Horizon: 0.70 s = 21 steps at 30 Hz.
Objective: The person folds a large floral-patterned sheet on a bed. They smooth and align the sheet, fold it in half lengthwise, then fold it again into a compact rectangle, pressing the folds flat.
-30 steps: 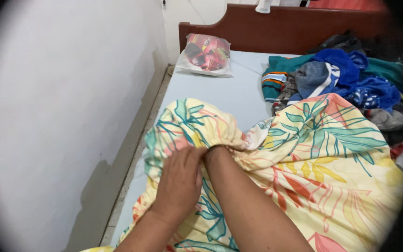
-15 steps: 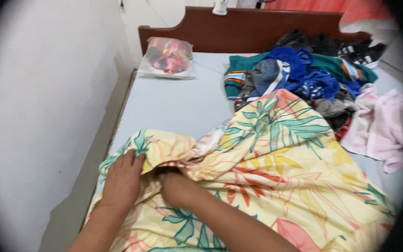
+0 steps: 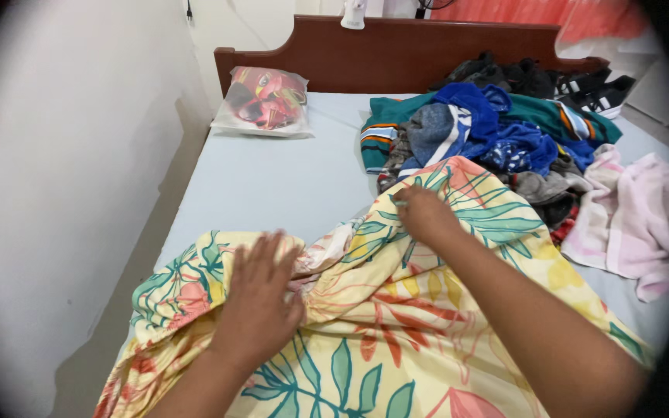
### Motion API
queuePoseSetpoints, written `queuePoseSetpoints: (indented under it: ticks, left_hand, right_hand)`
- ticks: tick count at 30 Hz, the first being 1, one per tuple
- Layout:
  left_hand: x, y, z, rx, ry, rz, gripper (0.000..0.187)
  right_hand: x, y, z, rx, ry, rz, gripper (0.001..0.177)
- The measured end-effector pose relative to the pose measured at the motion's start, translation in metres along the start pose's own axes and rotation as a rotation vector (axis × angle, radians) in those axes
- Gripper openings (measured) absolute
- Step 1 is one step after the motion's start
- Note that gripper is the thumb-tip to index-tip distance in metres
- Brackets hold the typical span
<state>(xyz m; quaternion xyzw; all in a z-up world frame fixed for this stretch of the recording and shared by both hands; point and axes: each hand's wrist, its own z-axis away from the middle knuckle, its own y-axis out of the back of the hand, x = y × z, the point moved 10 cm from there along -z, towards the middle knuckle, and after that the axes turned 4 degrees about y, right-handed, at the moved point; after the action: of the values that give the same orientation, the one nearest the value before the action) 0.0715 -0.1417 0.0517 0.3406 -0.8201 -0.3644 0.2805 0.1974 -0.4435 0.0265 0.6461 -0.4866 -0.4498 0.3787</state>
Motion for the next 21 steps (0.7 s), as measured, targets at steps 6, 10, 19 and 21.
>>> queuePoseSetpoints:
  ticks: [6, 10, 19, 21]
  left_hand:
    - [0.025, -0.065, -0.036, -0.214, -0.004, 0.126, 0.026]
    - [0.026, -0.103, -0.052, -0.256, 0.038, -0.065, 0.023]
    - [0.015, -0.134, -0.036, -0.439, 0.249, -0.099, 0.041]
    - [0.012, -0.135, -0.035, -0.474, 0.294, -0.072, 0.041]
  right_hand:
    - [0.03, -0.025, -0.04, -0.026, 0.155, 0.168, 0.042]
    - [-0.009, -0.053, -0.04, -0.22, 0.269, 0.249, 0.047]
    - [0.015, -0.064, -0.057, -0.161, 0.253, 0.641, 0.055]
    - [0.053, -0.045, -0.069, -0.124, 0.085, 0.643, 0.066]
